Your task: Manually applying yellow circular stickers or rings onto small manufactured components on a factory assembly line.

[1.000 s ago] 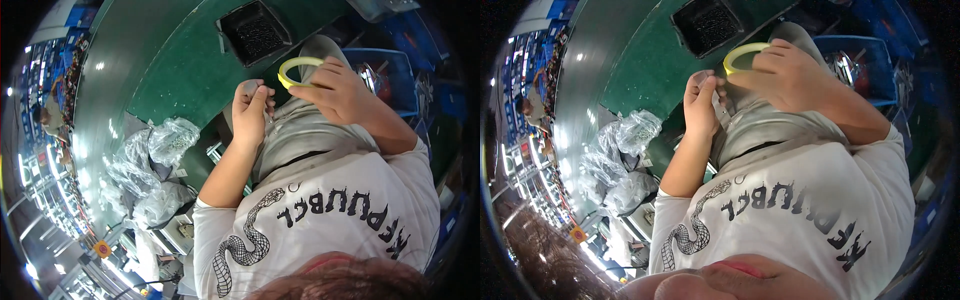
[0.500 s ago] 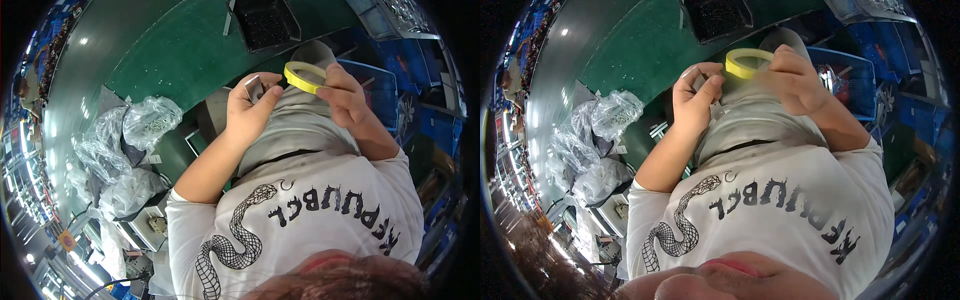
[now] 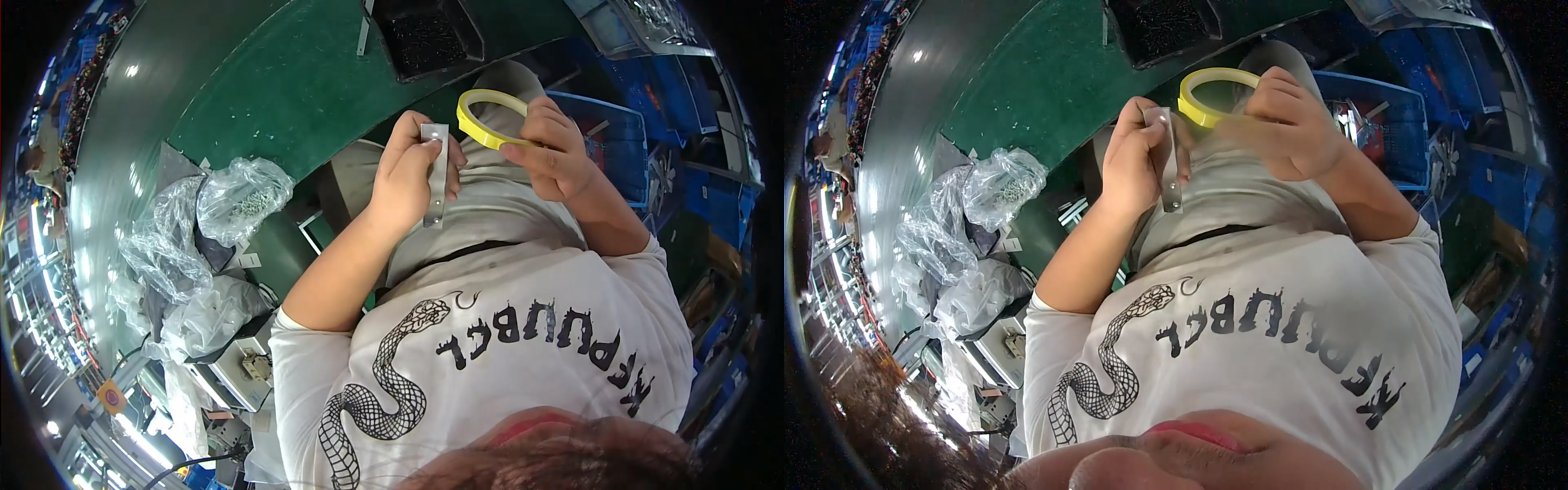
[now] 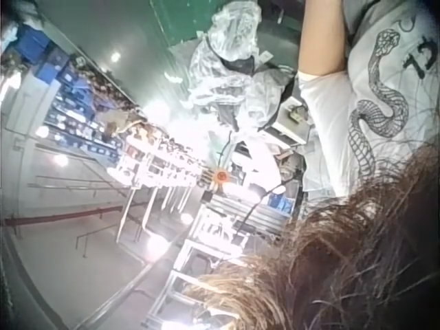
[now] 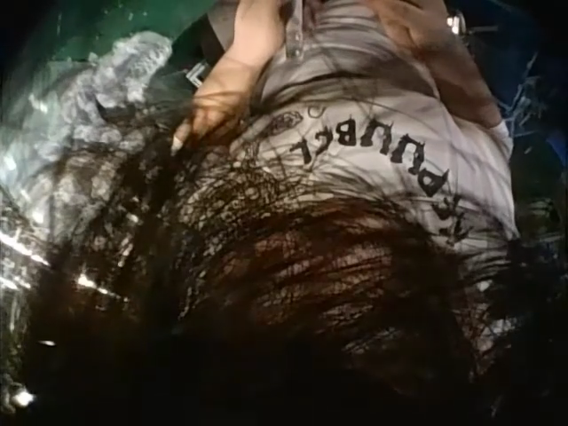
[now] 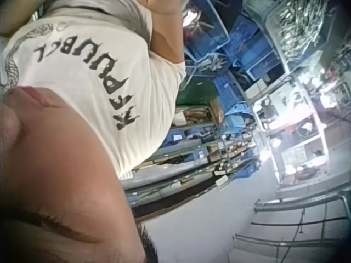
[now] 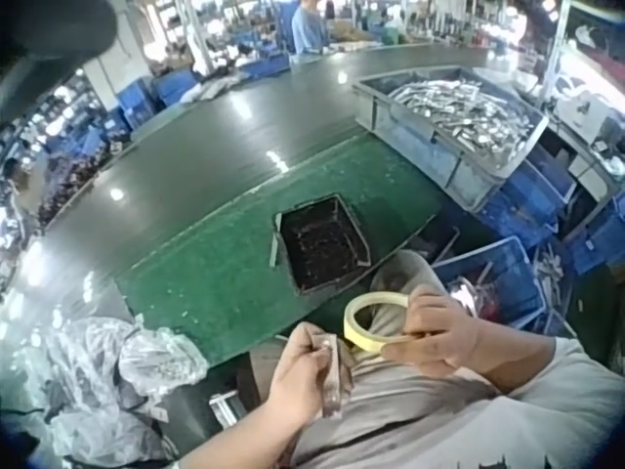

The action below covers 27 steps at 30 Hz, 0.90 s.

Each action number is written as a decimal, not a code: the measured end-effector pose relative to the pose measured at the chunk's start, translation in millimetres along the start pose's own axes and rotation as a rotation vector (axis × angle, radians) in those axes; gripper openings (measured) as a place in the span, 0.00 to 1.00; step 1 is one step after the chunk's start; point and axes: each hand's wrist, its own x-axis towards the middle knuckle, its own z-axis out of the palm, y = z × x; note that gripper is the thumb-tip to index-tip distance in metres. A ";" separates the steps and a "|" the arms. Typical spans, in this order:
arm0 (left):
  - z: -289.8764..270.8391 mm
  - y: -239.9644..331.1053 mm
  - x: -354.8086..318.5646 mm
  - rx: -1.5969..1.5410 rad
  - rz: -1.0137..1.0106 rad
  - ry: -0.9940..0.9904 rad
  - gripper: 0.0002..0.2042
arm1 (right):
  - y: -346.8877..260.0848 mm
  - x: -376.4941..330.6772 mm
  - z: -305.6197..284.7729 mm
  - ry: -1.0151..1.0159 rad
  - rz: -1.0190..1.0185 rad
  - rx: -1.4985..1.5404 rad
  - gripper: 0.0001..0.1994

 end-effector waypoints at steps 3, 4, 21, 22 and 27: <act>3.5 -2.6 0.0 -0.026 0.044 0.001 0.04 | -0.8 -0.4 1.7 0.010 0.007 0.004 0.13; 4.9 -2.8 -0.2 -0.046 0.035 0.020 0.03 | -1.0 -0.2 2.1 0.011 0.007 0.005 0.13; 5.4 -3.4 -0.3 -0.076 0.059 -0.035 0.04 | 2.4 -0.6 2.8 -0.020 0.025 0.048 0.12; 5.3 -3.6 -0.1 -0.075 0.061 -0.041 0.04 | 3.0 -1.2 3.2 -0.020 0.026 0.048 0.12; 6.1 -0.6 -0.5 -0.060 0.032 -0.025 0.05 | 5.3 -1.4 5.2 0.000 0.027 0.062 0.13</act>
